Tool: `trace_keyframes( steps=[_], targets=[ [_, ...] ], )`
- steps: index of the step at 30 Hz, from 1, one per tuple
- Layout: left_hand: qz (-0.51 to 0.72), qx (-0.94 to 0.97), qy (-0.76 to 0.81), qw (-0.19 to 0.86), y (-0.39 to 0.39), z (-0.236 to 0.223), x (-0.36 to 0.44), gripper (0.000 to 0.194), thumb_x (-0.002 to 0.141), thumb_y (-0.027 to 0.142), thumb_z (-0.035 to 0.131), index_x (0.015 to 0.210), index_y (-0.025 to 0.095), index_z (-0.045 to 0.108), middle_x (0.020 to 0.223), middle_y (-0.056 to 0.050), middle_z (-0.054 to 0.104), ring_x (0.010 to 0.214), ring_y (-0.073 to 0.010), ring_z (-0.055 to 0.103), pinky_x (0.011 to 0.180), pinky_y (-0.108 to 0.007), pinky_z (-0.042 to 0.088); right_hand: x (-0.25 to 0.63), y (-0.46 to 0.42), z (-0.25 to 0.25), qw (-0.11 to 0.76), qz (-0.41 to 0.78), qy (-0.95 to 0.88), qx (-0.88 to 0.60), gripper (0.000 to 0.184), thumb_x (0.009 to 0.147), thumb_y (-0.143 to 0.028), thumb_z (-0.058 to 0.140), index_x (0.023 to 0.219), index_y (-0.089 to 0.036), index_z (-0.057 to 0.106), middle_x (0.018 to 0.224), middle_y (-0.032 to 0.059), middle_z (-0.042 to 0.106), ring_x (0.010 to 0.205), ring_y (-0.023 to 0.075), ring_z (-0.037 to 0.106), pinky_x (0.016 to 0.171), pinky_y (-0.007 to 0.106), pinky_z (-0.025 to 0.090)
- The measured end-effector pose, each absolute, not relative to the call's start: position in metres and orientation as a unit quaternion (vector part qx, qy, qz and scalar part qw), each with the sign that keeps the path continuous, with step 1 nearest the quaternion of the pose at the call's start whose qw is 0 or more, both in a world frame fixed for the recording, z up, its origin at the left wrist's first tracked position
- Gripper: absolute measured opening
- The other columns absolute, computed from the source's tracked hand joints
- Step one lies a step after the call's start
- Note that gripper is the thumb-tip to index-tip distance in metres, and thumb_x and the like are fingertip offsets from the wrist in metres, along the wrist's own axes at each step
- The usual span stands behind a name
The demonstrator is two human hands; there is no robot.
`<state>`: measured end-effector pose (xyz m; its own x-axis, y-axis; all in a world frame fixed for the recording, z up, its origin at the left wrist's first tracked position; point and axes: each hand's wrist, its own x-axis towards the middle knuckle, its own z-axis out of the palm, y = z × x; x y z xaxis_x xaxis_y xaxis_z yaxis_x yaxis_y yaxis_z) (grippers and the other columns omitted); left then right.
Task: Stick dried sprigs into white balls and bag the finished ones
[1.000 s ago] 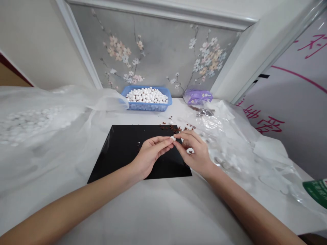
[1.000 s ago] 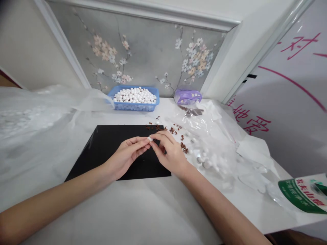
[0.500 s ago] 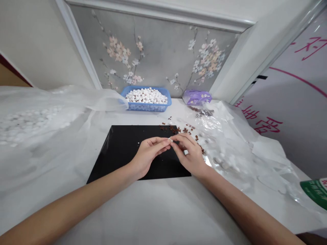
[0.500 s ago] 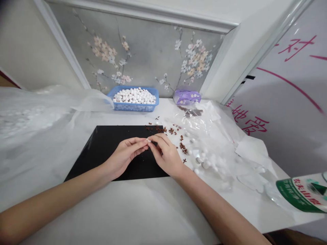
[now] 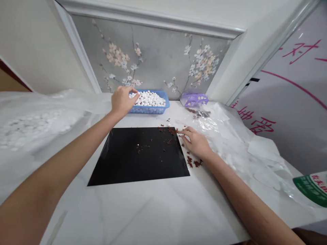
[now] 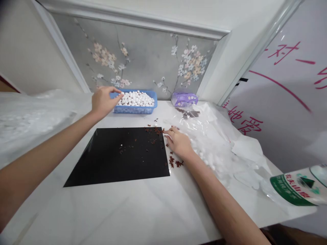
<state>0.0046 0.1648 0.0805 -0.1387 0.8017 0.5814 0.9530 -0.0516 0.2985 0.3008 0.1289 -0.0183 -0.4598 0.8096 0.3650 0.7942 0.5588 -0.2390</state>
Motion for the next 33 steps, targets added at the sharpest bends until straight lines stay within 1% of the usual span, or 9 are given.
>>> trace_keyframes(
  steps=[4,8,11,14,16,21,26,30,33],
  targets=[
    [-0.282,-0.667,-0.677,0.131,0.186,0.087,-0.01,0.027,0.083,0.031,0.047,0.093,0.013,0.066,0.103,-0.009,0.065,0.11,-0.0276,0.046,0.09,-0.038,0.036,0.298,0.129,-0.02,0.186,0.024,-0.86,-0.475,0.018,0.086,-0.022,0.047,0.088,-0.021,0.064,0.095,0.0034,0.065,0.081,0.0166,0.061,0.06,0.025,0.04],
    [-0.256,-0.673,-0.684,0.119,0.202,0.088,-0.011,0.027,0.082,0.028,0.047,0.093,0.015,0.068,0.105,-0.011,0.065,0.111,-0.0295,0.045,0.092,-0.04,0.035,0.296,0.129,-0.019,0.202,0.019,-0.855,-0.478,0.013,0.084,-0.021,0.05,0.083,-0.021,0.063,0.09,0.0023,0.065,0.075,0.0156,0.06,0.059,0.025,0.038],
    [-0.249,-0.674,-0.687,0.109,0.21,0.086,-0.01,0.027,0.081,0.024,0.048,0.099,0.017,0.067,0.109,-0.011,0.064,0.112,-0.0294,0.046,0.092,-0.041,0.036,0.292,0.128,-0.02,0.211,0.013,-0.855,-0.474,0.011,0.084,-0.022,0.051,0.08,-0.021,0.061,0.084,0.0017,0.065,0.071,0.0151,0.06,0.057,0.025,0.037],
    [-0.26,-0.67,-0.688,0.105,0.211,0.082,-0.01,0.031,0.08,0.021,0.048,0.105,0.017,0.065,0.114,-0.011,0.062,0.11,-0.0303,0.047,0.09,-0.042,0.038,0.29,0.128,-0.022,0.22,0.007,-0.846,-0.486,0.013,0.085,-0.025,0.049,0.079,-0.021,0.06,0.081,0.0015,0.063,0.066,0.0149,0.059,0.054,0.025,0.035],
    [-0.274,-0.667,-0.685,0.105,0.206,0.078,-0.008,0.031,0.081,0.021,0.044,0.104,0.016,0.065,0.114,-0.012,0.062,0.109,-0.0305,0.047,0.089,-0.042,0.038,0.289,0.128,-0.023,0.232,0.008,-0.836,-0.498,0.015,0.087,-0.027,0.047,0.08,-0.021,0.059,0.081,0.0016,0.062,0.065,0.0153,0.059,0.053,0.025,0.035],
    [-0.282,-0.698,-0.651,0.092,0.187,0.064,0.016,0.032,0.084,0.022,0.04,0.099,0.013,0.066,0.109,-0.013,0.064,0.107,-0.0285,0.048,0.093,-0.041,0.033,0.289,0.126,-0.022,0.29,0.018,-0.817,-0.498,0.021,0.09,-0.032,0.041,0.084,-0.02,0.058,0.086,0.0026,0.062,0.068,0.0167,0.06,0.056,0.026,0.038],
    [-0.233,-0.799,-0.554,0.004,0.172,0.03,0.068,0.026,0.081,0.024,0.047,0.096,0.021,0.068,0.095,-0.007,0.07,0.096,-0.0226,0.057,0.095,-0.038,0.032,0.289,0.124,-0.02,0.348,0.023,-0.798,-0.491,0.021,0.091,-0.031,0.04,0.088,-0.019,0.057,0.087,0.0038,0.061,0.07,0.0164,0.061,0.056,0.026,0.039],
    [-0.224,-0.82,-0.523,-0.063,0.172,0.006,0.092,0.022,0.073,0.027,0.058,0.088,0.019,0.07,0.092,-0.008,0.071,0.097,-0.0261,0.059,0.093,-0.04,0.033,0.29,0.122,-0.018,0.436,0.001,-0.77,-0.466,0.017,0.091,-0.028,0.042,0.088,-0.018,0.056,0.08,0.0028,0.057,0.066,0.0143,0.056,0.06,0.026,0.041],
    [-0.243,-0.806,-0.529,-0.103,0.174,0.0,0.096,0.017,0.07,0.026,0.06,0.081,0.018,0.07,0.089,-0.008,0.07,0.095,-0.0266,0.06,0.091,-0.04,0.036,0.29,0.12,-0.016,0.495,-0.028,-0.752,-0.435,0.013,0.091,-0.025,0.042,0.091,-0.018,0.054,0.078,0.0018,0.054,0.063,0.0126,0.052,0.059,0.025,0.041]
  ],
)
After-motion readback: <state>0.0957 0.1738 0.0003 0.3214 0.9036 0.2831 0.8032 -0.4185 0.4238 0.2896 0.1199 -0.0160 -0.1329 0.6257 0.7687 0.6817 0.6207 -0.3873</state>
